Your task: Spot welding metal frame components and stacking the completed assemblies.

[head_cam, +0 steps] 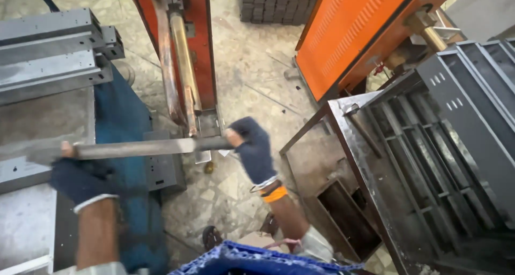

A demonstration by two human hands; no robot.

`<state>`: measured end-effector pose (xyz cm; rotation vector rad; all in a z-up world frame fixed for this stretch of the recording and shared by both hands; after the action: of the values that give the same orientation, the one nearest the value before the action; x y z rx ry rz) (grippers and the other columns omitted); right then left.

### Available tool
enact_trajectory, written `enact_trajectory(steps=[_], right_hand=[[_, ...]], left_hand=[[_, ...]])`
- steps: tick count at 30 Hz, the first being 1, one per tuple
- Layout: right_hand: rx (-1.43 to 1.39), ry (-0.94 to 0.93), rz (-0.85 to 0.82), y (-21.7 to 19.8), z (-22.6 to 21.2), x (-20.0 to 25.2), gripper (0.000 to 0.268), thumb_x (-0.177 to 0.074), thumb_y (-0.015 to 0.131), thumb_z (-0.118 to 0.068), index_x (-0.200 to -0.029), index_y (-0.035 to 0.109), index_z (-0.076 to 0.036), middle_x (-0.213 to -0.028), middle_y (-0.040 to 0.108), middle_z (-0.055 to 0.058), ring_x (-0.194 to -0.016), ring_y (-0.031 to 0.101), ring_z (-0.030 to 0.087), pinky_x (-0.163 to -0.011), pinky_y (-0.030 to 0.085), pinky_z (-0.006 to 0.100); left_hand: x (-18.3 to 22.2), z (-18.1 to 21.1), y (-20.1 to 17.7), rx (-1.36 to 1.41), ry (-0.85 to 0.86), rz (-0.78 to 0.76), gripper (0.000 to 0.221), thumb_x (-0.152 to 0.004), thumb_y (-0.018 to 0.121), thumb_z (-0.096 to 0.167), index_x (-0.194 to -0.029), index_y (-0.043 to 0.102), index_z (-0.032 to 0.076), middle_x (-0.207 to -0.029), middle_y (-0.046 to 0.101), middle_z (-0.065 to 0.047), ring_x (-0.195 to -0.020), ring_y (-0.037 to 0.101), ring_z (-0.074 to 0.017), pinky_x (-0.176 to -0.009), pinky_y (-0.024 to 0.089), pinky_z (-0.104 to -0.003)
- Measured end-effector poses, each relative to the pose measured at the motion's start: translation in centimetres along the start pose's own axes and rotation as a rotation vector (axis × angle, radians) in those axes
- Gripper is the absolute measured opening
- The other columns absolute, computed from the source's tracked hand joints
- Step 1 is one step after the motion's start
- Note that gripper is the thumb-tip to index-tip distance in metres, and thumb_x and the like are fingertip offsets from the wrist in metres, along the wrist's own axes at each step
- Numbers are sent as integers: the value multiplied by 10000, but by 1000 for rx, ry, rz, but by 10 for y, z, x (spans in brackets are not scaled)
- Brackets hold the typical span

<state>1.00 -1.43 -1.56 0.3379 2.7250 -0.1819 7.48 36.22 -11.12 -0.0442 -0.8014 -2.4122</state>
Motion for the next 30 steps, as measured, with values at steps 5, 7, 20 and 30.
enact_trajectory(steps=[5,7,20,30], right_hand=[[-160,96,255,-47,44,-11,65,-945,701,4,-991,673,-33,-888,661,22,-786,597,95,-704,509,261],[-301,162,404,-84,50,-16,107,-916,666,19,-1006,664,-37,-889,665,18,-736,588,94,-641,496,257],[-33,32,332,-53,-4,-9,148,-973,594,4,-1111,633,-32,-930,601,4,-790,576,80,-697,508,257],[-7,6,493,-57,19,-26,214,-946,566,45,-1126,665,-14,-962,635,21,-776,598,87,-656,542,265]], left_hand=[[-8,-53,-13,-44,43,-111,251,-1059,734,259,-865,619,146,-650,505,49,-538,441,-97,-499,346,-295],[15,-59,21,-81,67,-198,189,-1082,759,205,-939,665,126,-756,553,73,-658,491,-60,-595,374,-263],[52,-3,64,-170,-29,-60,358,-1014,682,289,-737,521,130,-551,489,-24,-374,413,-168,-349,365,-361],[26,-42,58,-248,10,49,411,-983,713,386,-732,547,106,-522,551,-61,-361,491,-194,-336,397,-369]])
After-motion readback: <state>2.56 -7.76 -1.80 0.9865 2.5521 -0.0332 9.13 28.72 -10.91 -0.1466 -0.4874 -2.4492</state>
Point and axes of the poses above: each hand's wrist, its own x-axis away from the middle knuckle, its own y-axis out of the palm, z = x × y, the point moved 2 cm from there along -x, towards the middle knuckle
